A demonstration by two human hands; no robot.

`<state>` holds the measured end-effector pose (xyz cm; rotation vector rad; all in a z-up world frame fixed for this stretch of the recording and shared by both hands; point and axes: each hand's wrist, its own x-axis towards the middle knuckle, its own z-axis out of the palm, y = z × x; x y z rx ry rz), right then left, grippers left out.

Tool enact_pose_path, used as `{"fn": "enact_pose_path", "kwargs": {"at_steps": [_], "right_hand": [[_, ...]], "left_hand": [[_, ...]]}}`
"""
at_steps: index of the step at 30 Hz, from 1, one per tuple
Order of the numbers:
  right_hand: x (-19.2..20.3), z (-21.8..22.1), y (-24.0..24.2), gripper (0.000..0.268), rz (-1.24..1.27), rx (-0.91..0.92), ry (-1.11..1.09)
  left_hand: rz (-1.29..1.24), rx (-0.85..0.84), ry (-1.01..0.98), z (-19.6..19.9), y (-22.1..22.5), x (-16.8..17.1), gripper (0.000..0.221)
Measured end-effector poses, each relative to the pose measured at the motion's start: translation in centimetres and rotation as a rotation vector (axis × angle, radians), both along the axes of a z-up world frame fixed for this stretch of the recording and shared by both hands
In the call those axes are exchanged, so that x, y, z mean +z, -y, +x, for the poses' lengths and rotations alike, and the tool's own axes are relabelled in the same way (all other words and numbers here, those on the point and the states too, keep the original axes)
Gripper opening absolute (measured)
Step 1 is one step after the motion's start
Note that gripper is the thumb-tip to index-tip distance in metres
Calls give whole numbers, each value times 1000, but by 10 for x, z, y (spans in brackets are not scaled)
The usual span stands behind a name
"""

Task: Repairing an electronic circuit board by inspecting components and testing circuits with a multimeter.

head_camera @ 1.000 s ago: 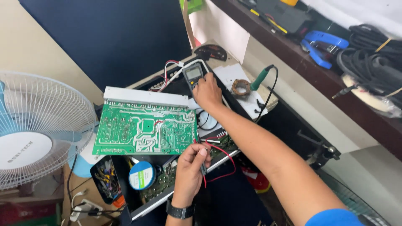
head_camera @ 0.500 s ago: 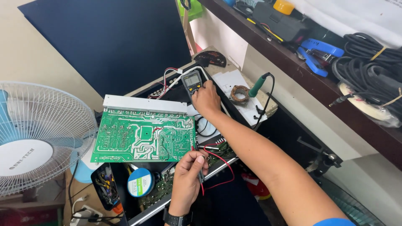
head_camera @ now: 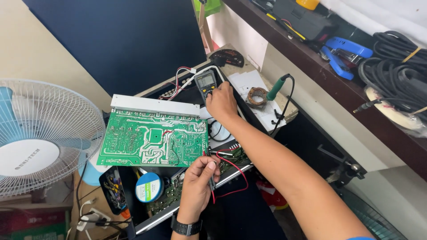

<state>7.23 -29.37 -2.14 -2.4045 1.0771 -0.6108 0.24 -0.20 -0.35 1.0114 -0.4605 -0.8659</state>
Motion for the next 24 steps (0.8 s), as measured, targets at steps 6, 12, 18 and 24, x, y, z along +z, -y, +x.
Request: {"fn": "enact_pose_path", "kwargs": {"at_steps": [6, 12, 18, 24], "right_hand": [[42, -23, -6, 38, -48, 82, 69], [94, -118, -65, 18, 112, 204, 207], [91, -202, -152, 12, 118, 224, 518], [73, -226, -190, 31, 256, 258, 581]], "left_hand": [[27, -12, 4, 0, -1, 3, 12], [34, -18, 11, -1, 0, 6, 14], [11, 71, 1, -9, 10, 14, 13], [-31, 174, 94, -32, 34, 45, 12]]}}
